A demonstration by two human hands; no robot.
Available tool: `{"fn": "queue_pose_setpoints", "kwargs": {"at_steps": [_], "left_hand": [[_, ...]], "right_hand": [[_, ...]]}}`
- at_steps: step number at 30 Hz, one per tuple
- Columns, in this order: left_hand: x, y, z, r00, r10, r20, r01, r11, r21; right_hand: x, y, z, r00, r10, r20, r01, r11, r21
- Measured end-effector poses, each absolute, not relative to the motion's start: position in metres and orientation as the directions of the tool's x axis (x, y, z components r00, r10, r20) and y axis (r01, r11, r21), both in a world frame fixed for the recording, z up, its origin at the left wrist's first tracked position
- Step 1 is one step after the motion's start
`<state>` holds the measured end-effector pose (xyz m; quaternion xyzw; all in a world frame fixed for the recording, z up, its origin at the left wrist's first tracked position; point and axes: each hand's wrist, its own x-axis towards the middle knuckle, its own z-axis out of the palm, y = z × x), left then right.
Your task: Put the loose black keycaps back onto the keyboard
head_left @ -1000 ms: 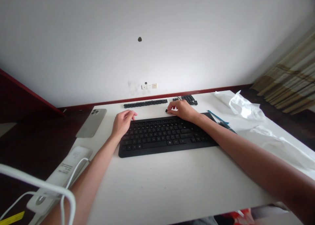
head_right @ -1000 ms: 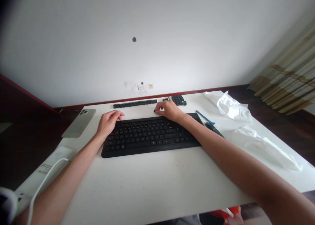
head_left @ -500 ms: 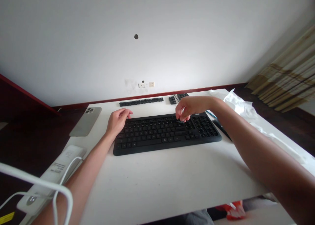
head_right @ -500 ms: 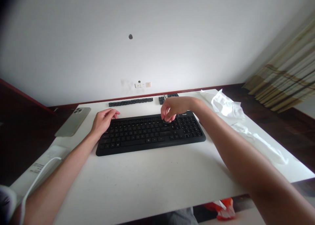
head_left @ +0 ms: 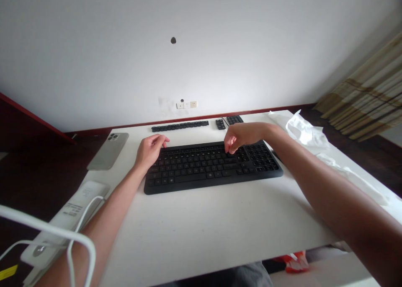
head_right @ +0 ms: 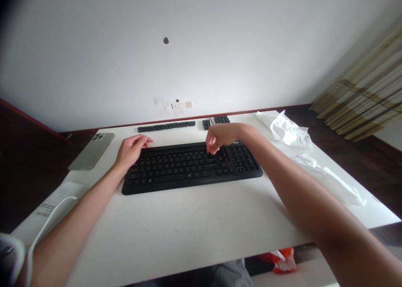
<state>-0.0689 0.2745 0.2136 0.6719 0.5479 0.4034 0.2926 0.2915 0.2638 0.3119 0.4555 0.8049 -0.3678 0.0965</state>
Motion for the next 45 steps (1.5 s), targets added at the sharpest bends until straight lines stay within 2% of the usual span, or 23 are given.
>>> {"fn": "queue_pose_setpoints", "kwargs": {"at_steps": [10,27,38,41,45], "left_hand": [[-0.068,0.274,0.215,0.07,0.97,0.231,0.519,-0.234,0.822],[-0.067,0.274,0.216,0.077,0.968,0.24,0.525,-0.244,0.815],[-0.067,0.273,0.217,0.082,0.968,0.235,0.537,-0.242,0.808],[-0.067,0.273,0.217,0.086,0.967,0.24,0.534,-0.248,0.808],[-0.068,0.273,0.217,0.09,0.968,0.236,0.535,-0.247,0.808]], "right_hand": [[0.288,0.258,0.315,-0.554,0.704,-0.444,0.818,0.359,-0.45],[0.289,0.26,0.311,-0.582,0.69,-0.431,0.799,0.388,-0.458],[0.282,0.253,0.313,-0.527,0.749,-0.401,0.826,0.339,-0.451],[0.279,0.249,0.313,-0.498,0.793,-0.353,0.823,0.303,-0.48],[0.275,0.245,0.317,-0.54,0.77,-0.34,0.805,0.355,-0.476]]}}
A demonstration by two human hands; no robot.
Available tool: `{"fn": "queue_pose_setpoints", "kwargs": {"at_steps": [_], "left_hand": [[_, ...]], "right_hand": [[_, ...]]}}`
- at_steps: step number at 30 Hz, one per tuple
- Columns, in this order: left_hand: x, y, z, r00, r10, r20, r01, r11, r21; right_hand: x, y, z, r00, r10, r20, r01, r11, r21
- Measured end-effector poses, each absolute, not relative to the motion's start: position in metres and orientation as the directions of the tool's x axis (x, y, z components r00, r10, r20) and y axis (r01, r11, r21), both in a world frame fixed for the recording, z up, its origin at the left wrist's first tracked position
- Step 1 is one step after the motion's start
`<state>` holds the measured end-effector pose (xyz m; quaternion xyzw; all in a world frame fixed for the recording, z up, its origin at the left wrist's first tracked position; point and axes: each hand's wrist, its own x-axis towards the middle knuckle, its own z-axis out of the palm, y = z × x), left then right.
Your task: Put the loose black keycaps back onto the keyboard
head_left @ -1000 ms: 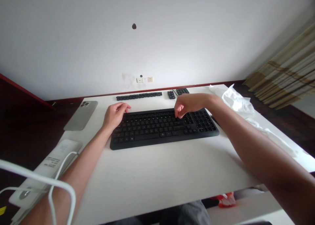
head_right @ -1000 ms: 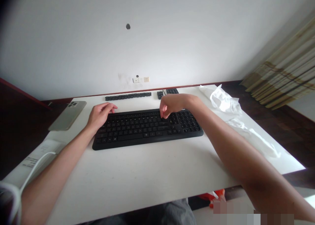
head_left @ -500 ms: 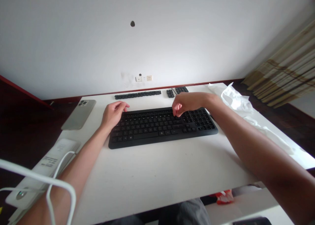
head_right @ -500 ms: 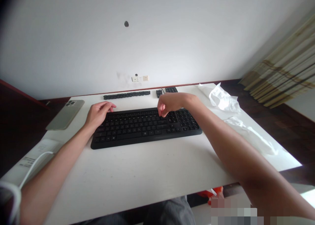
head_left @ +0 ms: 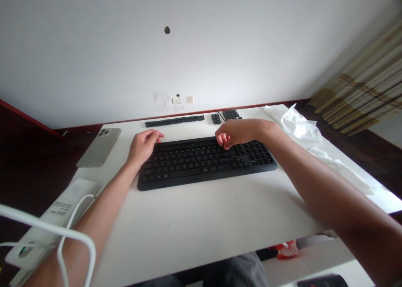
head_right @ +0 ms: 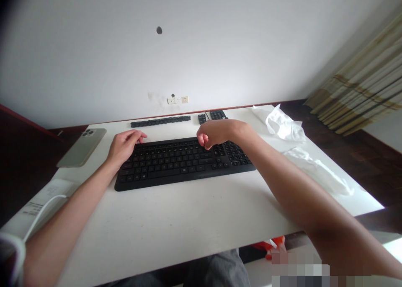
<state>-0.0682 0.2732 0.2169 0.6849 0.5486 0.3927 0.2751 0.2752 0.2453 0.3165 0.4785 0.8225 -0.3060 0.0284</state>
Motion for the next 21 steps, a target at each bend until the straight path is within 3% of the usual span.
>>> {"fn": "queue_pose_setpoints", "kwargs": {"at_steps": [5,7,10,12,14,17,21], "left_hand": [[-0.069,0.273,0.217,0.088,0.972,0.218,0.534,-0.231,0.813],[-0.068,0.274,0.217,0.087,0.972,0.22,0.533,-0.232,0.814],[-0.068,0.274,0.217,0.088,0.969,0.229,0.535,-0.24,0.81],[-0.067,0.273,0.218,0.087,0.97,0.226,0.541,-0.237,0.807],[-0.067,0.273,0.218,0.084,0.972,0.221,0.546,-0.23,0.805],[-0.066,0.272,0.219,0.085,0.973,0.214,0.548,-0.225,0.806],[-0.067,0.272,0.218,0.084,0.973,0.217,0.539,-0.228,0.811]], "right_hand": [[0.277,0.245,0.322,-0.551,0.739,-0.387,0.823,0.405,-0.397],[0.279,0.246,0.325,-0.582,0.748,-0.32,0.792,0.432,-0.431],[0.274,0.244,0.334,-0.595,0.802,0.04,0.619,0.49,-0.614],[0.266,0.238,0.343,-0.463,0.827,0.32,0.401,0.517,-0.756],[0.255,0.231,0.349,-0.307,0.835,0.457,0.149,0.516,-0.843],[0.24,0.227,0.337,-0.192,0.868,0.458,-0.128,0.44,-0.889],[0.222,0.235,0.28,-0.193,0.921,0.339,-0.176,0.307,-0.935]]}}
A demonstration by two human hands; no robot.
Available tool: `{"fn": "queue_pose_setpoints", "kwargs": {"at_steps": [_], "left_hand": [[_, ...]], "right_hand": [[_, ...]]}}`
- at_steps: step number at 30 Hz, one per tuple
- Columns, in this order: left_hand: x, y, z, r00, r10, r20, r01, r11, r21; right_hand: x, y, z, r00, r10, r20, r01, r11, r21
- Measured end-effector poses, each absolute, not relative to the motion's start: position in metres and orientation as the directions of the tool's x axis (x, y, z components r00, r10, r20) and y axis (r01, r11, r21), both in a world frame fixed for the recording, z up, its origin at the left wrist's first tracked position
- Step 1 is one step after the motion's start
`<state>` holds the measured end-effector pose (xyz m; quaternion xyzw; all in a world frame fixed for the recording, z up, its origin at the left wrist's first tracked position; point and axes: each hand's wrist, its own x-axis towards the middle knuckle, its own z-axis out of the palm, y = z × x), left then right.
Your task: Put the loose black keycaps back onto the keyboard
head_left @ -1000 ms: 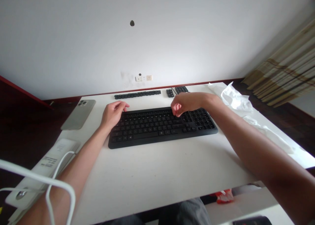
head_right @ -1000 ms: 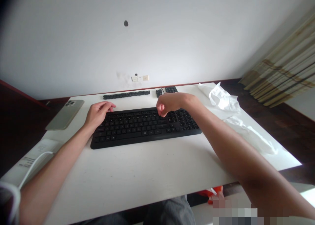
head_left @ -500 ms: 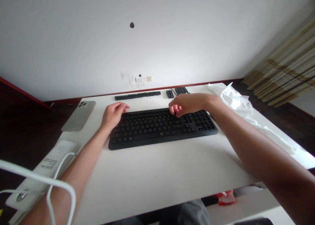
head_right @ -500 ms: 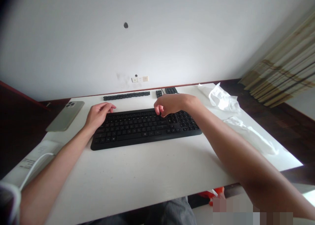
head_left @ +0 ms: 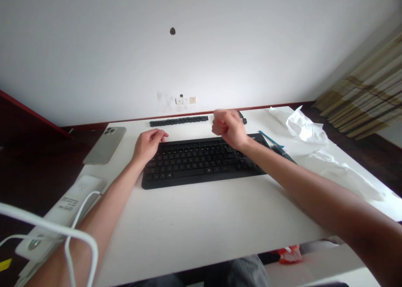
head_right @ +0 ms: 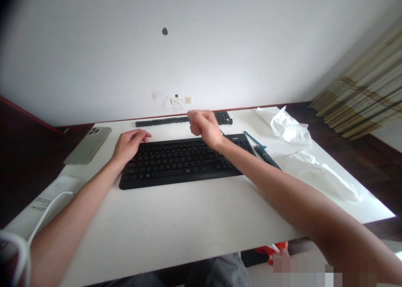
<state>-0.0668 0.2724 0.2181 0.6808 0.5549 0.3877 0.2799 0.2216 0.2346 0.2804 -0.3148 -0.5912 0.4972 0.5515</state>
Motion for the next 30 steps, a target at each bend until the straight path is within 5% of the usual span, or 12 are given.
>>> {"fn": "queue_pose_setpoints", "kwargs": {"at_steps": [3,13,19,25,30], "left_hand": [[-0.068,0.273,0.218,0.093,0.969,0.229,0.534,-0.243,0.81],[-0.069,0.277,0.213,0.09,0.97,0.227,0.513,-0.24,0.824],[-0.068,0.275,0.215,0.102,0.967,0.234,0.51,-0.253,0.822],[-0.07,0.276,0.213,0.102,0.967,0.235,0.51,-0.254,0.822],[-0.069,0.275,0.214,0.095,0.97,0.226,0.522,-0.242,0.818]], "right_hand": [[0.214,0.239,0.254,-0.244,0.917,0.315,-0.078,0.306,-0.949],[0.227,0.245,0.284,-0.062,0.928,0.368,-0.196,0.35,-0.916],[0.212,0.238,0.259,-0.158,0.969,0.192,-0.251,0.149,-0.957],[0.219,0.245,0.257,-0.21,0.944,0.256,-0.19,0.218,-0.957],[0.248,0.244,0.3,-0.45,0.886,0.115,0.285,0.264,-0.922]]}}
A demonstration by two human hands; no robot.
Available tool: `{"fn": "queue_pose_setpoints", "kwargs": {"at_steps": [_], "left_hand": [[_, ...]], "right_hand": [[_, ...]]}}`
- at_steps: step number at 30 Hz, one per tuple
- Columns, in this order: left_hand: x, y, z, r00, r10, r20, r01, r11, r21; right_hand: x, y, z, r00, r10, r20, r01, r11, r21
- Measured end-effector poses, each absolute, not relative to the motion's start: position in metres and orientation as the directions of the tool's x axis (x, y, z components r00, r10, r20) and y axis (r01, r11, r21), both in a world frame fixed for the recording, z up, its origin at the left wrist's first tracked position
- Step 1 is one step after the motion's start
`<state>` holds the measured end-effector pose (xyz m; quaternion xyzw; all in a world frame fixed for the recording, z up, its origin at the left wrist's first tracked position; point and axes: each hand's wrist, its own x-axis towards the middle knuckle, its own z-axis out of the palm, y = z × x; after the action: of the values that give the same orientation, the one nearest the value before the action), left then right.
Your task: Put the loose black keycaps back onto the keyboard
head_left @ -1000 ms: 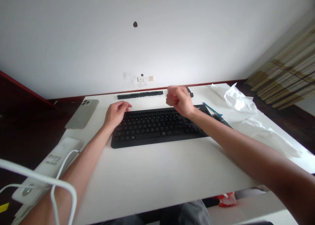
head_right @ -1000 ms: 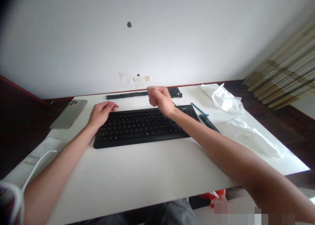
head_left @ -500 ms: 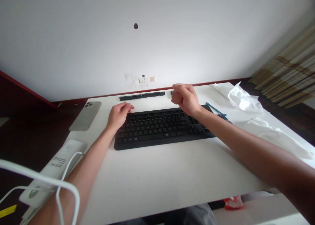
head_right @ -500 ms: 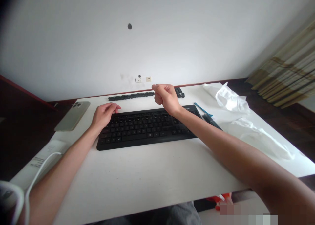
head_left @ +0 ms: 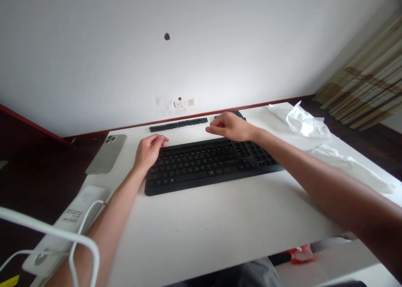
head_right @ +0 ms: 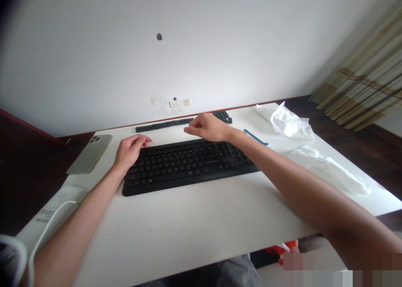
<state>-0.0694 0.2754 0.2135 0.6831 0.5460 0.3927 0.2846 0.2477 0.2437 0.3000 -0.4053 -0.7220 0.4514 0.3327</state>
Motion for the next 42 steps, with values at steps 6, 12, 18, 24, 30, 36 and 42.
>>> {"fn": "queue_pose_setpoints", "kwargs": {"at_steps": [6,12,18,24,30,36,42], "left_hand": [[-0.069,0.274,0.216,0.085,0.971,0.225,0.548,-0.234,0.803],[-0.07,0.275,0.215,0.104,0.966,0.236,0.529,-0.254,0.81],[-0.07,0.275,0.215,0.096,0.971,0.218,0.529,-0.235,0.816],[-0.069,0.274,0.216,0.089,0.974,0.208,0.537,-0.223,0.814],[-0.069,0.273,0.216,0.108,0.967,0.23,0.525,-0.252,0.813],[-0.069,0.272,0.216,0.113,0.972,0.208,0.521,-0.236,0.82],[-0.068,0.269,0.221,0.127,0.969,0.21,0.518,-0.246,0.819]], "right_hand": [[0.26,0.24,0.315,-0.709,0.65,-0.275,0.368,0.008,-0.93],[0.258,0.251,0.279,-0.728,0.539,-0.424,0.443,-0.103,-0.891],[0.258,0.25,0.276,-0.822,0.423,-0.382,0.36,-0.134,-0.923],[0.251,0.247,0.271,-0.788,0.508,-0.349,0.443,0.072,-0.894],[0.234,0.241,0.243,-0.318,0.853,0.414,0.642,0.515,-0.568],[0.231,0.244,0.238,-0.337,0.788,0.516,0.691,0.579,-0.433],[0.227,0.245,0.24,-0.338,0.781,0.525,0.717,0.575,-0.394]]}}
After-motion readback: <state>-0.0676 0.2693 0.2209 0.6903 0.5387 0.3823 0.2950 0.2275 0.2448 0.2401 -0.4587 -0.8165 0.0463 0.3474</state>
